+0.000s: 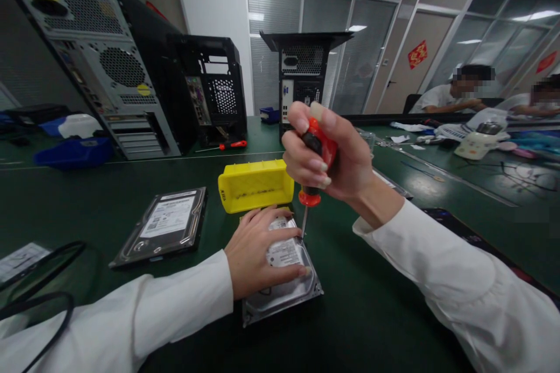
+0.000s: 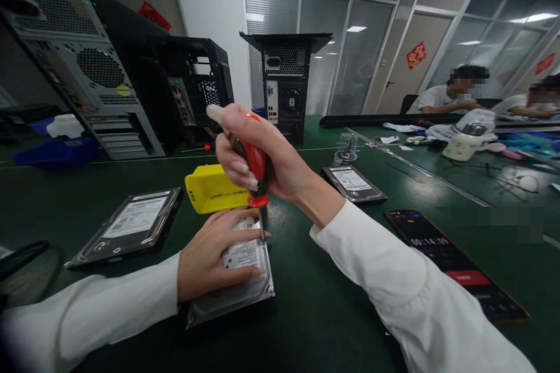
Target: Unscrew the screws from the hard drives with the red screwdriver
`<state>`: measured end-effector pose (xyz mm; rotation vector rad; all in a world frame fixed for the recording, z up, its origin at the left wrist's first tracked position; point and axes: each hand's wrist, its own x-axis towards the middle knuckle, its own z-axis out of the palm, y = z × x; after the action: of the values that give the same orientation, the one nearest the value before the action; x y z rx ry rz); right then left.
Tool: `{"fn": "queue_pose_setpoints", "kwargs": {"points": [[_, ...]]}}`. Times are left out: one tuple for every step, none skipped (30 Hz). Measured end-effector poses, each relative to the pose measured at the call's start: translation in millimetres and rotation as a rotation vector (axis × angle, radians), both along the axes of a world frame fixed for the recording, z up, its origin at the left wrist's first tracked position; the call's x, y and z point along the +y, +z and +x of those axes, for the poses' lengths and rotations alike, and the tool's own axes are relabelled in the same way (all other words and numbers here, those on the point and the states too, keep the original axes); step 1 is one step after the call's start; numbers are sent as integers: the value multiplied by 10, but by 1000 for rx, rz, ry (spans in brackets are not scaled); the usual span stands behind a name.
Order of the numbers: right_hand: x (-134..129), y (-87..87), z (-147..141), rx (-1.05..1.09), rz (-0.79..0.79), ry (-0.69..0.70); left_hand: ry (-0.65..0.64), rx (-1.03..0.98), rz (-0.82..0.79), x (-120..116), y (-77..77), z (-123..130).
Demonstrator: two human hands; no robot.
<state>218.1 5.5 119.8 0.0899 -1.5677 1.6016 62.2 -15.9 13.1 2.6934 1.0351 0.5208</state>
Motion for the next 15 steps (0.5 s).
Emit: {"fn": "queue_pose_setpoints", "kwargs": {"points": [[7,2,6,-7,1,-5,2,1,0,0,-1,-1],[22,1,18,-5,6,-14,2,1,0,0,-2,-2],[43,-2,34,4,8,-23,2,2,1,0,-3,-3],[69,-8,53,16,6,-30,1,1,1,0,-5,-4],[98,-14,74,26,-1,-36,-1,0,2,-1,-6,-4],[126,-22,95,38,-10,-42,-4,-2,4,-1,-6,-4],[151,-29,114,45,-22,-47,-5,-3,6,-2,-6,-4],[173,-36,132,47,-34,-52,-4,-5,8,-3,-6,-3],[190,-42,145,47,-44,-57,-3,-5,9,-4,-4,-3],[202,-46,156,51,-51,-59,-1,-4,9,-5,-2,-2],[209,-49,162,59,-57,-58,0,-1,7,-6,0,-1],[211,-51,165,66,-61,-53,1,2,3,-7,3,-1],[210,-51,164,73,-63,-44,2,6,0,-8,6,0],[205,-51,162,80,-66,-34,2,8,-2,-9,10,0],[199,-51,157,83,-67,-22,3,9,-4,-9,13,0]]}}
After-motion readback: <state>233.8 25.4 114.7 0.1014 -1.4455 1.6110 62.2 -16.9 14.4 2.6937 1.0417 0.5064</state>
